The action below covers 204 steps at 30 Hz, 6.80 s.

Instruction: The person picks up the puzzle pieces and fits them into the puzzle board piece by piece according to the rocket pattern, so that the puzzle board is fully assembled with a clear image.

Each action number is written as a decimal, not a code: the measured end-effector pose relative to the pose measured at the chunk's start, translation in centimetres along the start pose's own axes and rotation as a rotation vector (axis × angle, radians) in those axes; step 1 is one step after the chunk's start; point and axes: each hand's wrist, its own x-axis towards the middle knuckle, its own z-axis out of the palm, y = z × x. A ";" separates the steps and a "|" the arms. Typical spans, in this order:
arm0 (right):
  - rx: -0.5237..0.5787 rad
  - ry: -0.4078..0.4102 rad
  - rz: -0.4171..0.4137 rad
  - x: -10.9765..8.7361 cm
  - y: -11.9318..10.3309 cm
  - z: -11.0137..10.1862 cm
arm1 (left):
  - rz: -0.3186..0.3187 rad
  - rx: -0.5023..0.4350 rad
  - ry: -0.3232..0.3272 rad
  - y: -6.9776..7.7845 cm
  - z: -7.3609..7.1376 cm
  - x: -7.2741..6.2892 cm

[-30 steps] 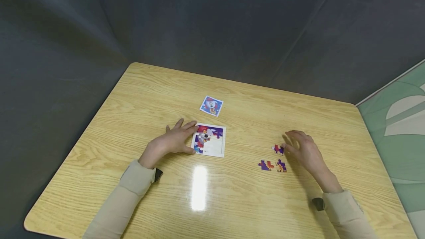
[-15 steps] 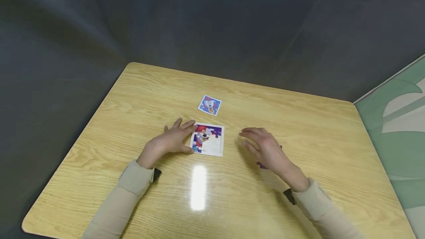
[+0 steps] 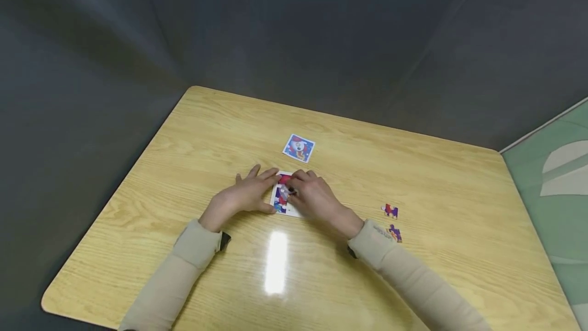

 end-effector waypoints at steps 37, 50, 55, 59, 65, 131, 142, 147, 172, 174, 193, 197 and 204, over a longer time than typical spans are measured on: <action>-0.065 0.063 -0.073 -2.0 -0.2 0.2 | -0.002 0.003 -0.004 0.4 -0.2 0.0; -0.088 0.051 -0.022 -1.6 -0.8 0.2 | 0.001 0.004 0.004 0.0 -0.1 0.0; -0.038 0.063 0.029 -0.7 -1.4 0.5 | 0.009 0.013 0.007 0.2 -0.1 -0.1; 0.026 -0.003 0.114 -0.3 -1.3 0.6 | 0.011 0.003 0.004 0.2 -0.1 0.0; 0.172 -0.096 0.207 0.5 -0.9 0.4 | 0.006 0.007 0.002 0.2 -0.1 0.1; -0.127 -0.001 -0.072 -2.5 -0.6 -0.7 | 0.005 0.013 0.016 0.4 0.0 0.2; -0.073 -0.004 -0.020 -4.1 0.6 -2.7 | 0.018 0.007 0.018 0.6 0.1 0.3; -0.032 0.157 0.097 -8.0 3.8 -6.4 | 0.021 -0.009 0.026 0.8 0.0 0.5; 0.090 0.179 0.390 -19.7 10.3 -6.3 | 0.066 -0.056 0.015 0.7 0.0 0.4; 0.052 0.182 0.363 -19.9 10.2 -6.2 | 0.069 -0.055 0.013 0.8 0.0 0.4; -0.040 0.211 0.346 -19.2 9.1 -5.9 | 0.038 -0.041 0.014 0.3 -0.1 0.1; -0.074 0.245 0.304 -19.1 9.4 -5.9 | 0.053 -0.047 0.015 0.5 -0.2 0.1; -0.110 0.198 0.185 -18.3 10.4 -6.3 | 0.050 -0.050 0.023 0.6 -0.4 0.2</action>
